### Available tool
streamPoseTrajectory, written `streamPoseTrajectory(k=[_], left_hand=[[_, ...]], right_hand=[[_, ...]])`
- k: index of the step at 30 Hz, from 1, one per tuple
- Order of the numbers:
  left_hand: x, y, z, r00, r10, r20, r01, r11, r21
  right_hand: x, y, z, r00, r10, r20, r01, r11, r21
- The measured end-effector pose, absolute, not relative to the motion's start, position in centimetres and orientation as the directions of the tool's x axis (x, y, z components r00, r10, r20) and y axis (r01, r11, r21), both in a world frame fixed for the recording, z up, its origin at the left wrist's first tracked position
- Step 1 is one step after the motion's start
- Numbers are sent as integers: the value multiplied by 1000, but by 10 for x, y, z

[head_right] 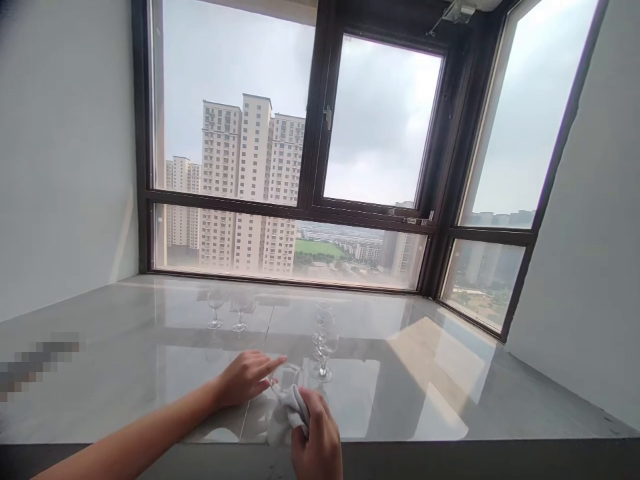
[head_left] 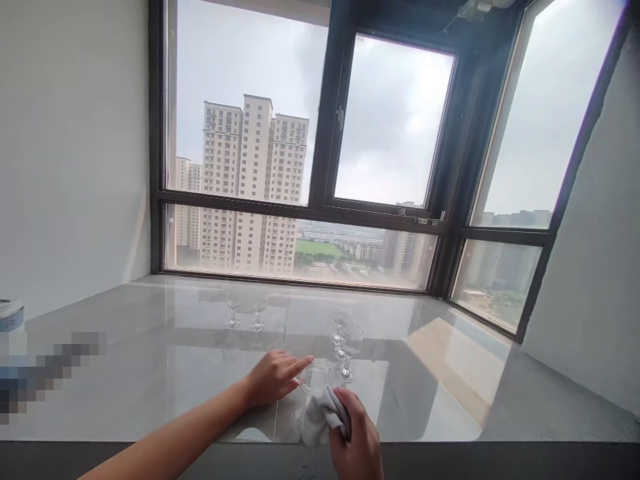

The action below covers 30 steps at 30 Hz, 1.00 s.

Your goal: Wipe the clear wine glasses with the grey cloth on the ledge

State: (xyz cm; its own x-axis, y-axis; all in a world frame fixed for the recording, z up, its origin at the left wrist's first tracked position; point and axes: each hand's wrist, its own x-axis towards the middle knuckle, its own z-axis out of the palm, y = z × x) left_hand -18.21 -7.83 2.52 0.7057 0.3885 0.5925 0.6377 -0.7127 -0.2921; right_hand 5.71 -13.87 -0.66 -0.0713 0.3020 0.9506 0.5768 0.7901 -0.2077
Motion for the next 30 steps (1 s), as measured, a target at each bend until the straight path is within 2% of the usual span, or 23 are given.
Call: streamPoseTrajectory(k=[4,7,10,14,18,25,30], left_hand=[[-179,-81,30,750,312,583,591,-713,-378],[-176,-84,33,788,198,583,522,-717,-462],[-174,-85,34,773,119,623,497,-725,-478],[-175,-83,33,740,178,649,524,-758,-389],[-178,-81,29,701,304,646,581,-768,-269],[-183,-79,23,522,536,663,685,-727,48],[-183,-76,20,491,593,637,697,-707,120]], right_hand=[[56,-140,-7,53,373,926,598,731,-328],[60,-141,1,60,353,934,608,729,-314],[69,-138,8,114,349,930,628,700,-340],[78,-132,5,208,457,865,591,646,-484],[71,-131,-4,201,588,784,485,635,-601],[49,-144,13,207,744,635,213,599,-772],[36,-152,29,234,802,549,38,557,-830]])
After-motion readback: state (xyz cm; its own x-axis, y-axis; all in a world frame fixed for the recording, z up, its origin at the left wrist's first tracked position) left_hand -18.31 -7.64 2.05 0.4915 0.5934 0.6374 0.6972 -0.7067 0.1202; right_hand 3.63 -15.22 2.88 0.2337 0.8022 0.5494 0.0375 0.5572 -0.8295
